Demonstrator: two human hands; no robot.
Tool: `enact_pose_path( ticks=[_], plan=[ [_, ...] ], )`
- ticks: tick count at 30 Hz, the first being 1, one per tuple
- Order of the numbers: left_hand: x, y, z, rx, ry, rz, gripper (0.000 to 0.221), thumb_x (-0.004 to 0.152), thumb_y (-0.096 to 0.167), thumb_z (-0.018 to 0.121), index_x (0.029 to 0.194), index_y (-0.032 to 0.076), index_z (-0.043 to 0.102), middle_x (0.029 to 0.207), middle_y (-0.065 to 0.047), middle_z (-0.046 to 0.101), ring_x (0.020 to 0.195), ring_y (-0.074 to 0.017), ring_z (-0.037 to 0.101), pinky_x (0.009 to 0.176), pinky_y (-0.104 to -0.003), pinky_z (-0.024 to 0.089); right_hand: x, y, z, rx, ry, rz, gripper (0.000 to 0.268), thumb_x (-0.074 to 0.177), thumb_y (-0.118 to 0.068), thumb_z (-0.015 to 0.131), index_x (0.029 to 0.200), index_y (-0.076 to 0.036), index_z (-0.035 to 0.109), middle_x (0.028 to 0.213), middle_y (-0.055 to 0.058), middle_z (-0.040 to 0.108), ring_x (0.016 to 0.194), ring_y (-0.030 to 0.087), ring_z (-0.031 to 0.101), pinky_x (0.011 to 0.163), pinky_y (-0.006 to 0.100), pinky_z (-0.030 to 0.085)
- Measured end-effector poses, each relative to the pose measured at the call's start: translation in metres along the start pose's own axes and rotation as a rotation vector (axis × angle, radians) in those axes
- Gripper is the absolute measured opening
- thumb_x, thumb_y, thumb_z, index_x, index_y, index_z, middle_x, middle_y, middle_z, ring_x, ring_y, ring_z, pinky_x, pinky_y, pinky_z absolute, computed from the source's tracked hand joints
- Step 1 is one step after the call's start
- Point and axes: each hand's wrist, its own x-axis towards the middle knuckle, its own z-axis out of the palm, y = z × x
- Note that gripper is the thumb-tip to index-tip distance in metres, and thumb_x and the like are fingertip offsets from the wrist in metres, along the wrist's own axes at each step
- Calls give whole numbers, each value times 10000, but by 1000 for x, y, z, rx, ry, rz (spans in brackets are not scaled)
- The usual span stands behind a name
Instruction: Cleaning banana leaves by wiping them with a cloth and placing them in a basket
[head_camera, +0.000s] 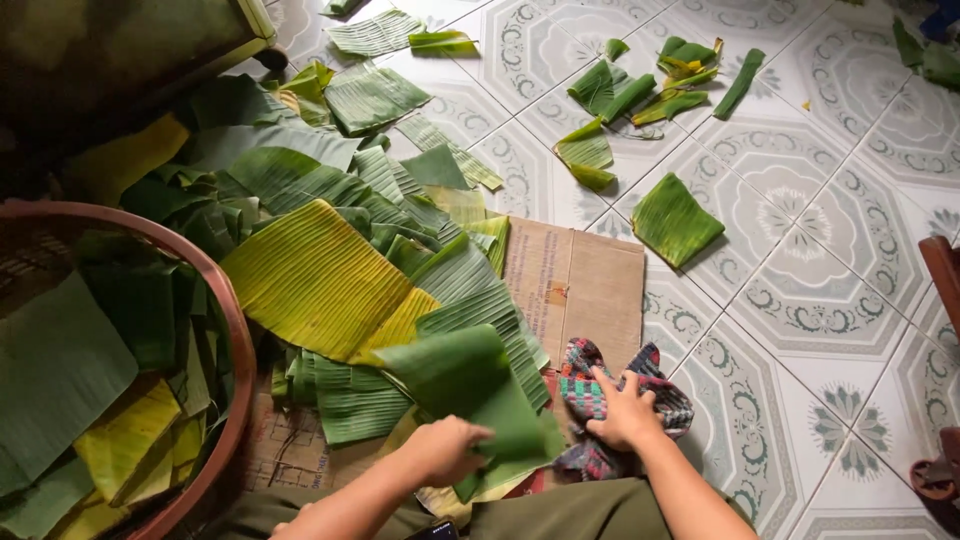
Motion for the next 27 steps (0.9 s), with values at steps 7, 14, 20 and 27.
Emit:
enact_pose_path(
  ticks=[7, 14, 20, 27],
  plan=[
    [63, -116, 6, 426, 948, -176, 388, 853, 458, 698, 1159, 220, 670, 973, -10, 624, 869, -226, 671, 650, -370, 583, 79, 39, 14, 192, 511, -12, 803, 782, -452, 658, 1554, -421, 441, 1366, 90, 560, 1237, 421, 644, 978, 547, 577],
    [74, -129, 9, 251, 704, -332, 360, 810, 357, 780, 1052, 181, 579, 971, -3, 580, 860, -239, 686, 703, -391, 569, -46, -121, 44, -87, 614, -719, 626, 593, -161, 714, 1212, -251, 680, 1130, 119, 626, 1106, 372, 612, 945, 498, 522],
    [71, -132, 1, 32, 567, -415, 296, 859, 317, 716, 1032, 148, 543, 1008, -59, 596, 830, -356, 732, 747, -510, 593, 51, -182, 26, 82, 383, -270, 587, 781, -410, 671, 1364, -399, 602, 1258, 76, 513, 1059, 393, 697, 892, 555, 587],
    [72, -136, -3, -49, 459, -495, 333, 861, 401, 733, 1032, 189, 541, 1018, -23, 613, 940, -342, 734, 823, -516, 598, 2, -202, 22, 18, 308, -407, 578, 733, -343, 660, 1309, -377, 643, 1227, 68, 529, 1029, 389, 711, 846, 528, 608]
  ],
)
